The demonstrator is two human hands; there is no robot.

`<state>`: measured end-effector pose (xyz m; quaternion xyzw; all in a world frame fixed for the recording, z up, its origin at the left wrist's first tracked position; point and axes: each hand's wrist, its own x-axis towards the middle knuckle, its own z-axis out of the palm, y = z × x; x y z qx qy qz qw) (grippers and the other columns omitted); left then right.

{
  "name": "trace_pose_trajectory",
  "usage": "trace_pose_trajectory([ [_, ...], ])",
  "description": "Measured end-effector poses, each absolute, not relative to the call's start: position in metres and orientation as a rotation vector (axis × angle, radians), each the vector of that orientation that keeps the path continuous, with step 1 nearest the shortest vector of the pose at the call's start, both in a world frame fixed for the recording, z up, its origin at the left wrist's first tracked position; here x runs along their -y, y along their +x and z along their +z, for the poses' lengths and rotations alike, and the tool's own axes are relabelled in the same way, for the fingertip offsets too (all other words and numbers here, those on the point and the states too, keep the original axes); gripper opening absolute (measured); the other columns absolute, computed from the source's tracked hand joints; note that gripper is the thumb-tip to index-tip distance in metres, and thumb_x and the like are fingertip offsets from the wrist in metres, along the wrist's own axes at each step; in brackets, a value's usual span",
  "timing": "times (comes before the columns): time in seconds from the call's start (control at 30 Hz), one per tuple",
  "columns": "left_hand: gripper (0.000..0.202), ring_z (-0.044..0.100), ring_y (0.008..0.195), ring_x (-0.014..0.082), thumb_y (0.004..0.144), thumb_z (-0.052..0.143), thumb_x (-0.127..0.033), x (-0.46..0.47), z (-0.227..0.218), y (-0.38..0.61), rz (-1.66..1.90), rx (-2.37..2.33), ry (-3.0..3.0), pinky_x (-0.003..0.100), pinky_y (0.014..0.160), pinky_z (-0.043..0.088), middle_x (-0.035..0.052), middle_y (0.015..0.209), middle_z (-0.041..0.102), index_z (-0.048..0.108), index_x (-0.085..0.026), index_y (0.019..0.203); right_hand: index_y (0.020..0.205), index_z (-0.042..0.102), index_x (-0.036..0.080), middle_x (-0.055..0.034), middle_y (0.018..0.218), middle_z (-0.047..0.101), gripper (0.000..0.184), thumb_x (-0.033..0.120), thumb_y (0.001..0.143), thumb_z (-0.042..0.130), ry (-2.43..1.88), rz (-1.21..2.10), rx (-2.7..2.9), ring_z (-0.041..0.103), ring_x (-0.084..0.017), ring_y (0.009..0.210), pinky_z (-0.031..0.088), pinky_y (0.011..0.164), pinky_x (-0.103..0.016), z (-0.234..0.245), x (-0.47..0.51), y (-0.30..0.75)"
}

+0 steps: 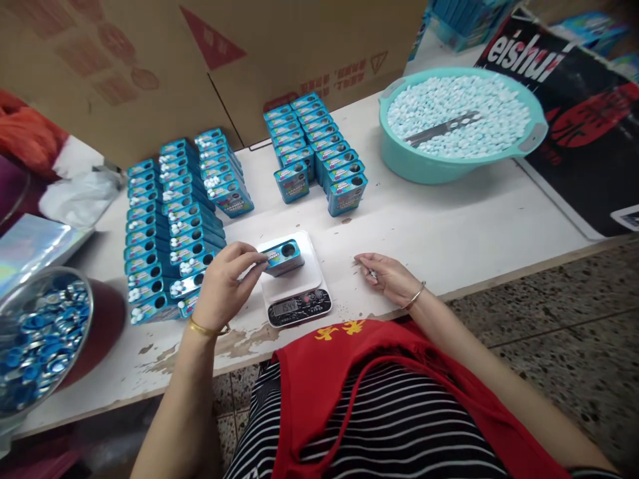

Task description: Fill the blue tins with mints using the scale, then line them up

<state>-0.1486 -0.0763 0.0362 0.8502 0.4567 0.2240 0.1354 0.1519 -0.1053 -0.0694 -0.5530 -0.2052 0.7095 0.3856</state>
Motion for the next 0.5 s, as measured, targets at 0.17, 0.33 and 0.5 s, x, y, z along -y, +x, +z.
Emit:
trace_pose_trajectory([
  [0.17, 0.013, 0.058, 0.081, 0.0129, 0.09, 0.053, -0.021, 0.067, 0.035, -0.13, 0.658, -1.258, 2.485, 0.026, 0.071, 0.047, 0.005, 0.088, 0.06, 0.065, -0.018, 0.093, 0.09, 0.058, 0.014, 0.0051, 0.061, 0.048, 0.038, 0.041, 0.068, 0.071, -1.368, 1.798, 0.532, 0.033, -0.003, 0.043, 0.011, 0.042, -0.022, -0.074, 0.106, 0.15],
  [0.33, 0.015, 0.06, 0.088, 0.0136, 0.091, 0.05, -0.017, 0.058, 0.039, -0.119, 0.788, -1.233, 2.491, 0.026, 0.077, 0.049, 0.0057, 0.094, 0.063, 0.062, -0.018, 0.1, 0.09, 0.058, 0.015, 0.0053, 0.06, 0.048, 0.04, 0.046, 0.068, 0.07, -1.342, 1.791, 0.526, 0.031, -0.003, 0.041, 0.008, 0.042, -0.023, -0.077, 0.105, 0.148],
  [0.5, 0.023, 0.058, 0.099, 0.0193, 0.087, 0.06, -0.03, 0.062, 0.05, -0.133, 0.612, -1.333, 2.516, 0.034, 0.085, 0.047, 0.0077, 0.105, 0.061, 0.059, -0.02, 0.107, 0.09, 0.058, 0.015, 0.0054, 0.06, 0.048, 0.04, 0.047, 0.069, 0.07, -1.316, 1.81, 0.507, 0.031, -0.003, 0.041, 0.008, 0.041, -0.023, -0.079, 0.104, 0.148],
])
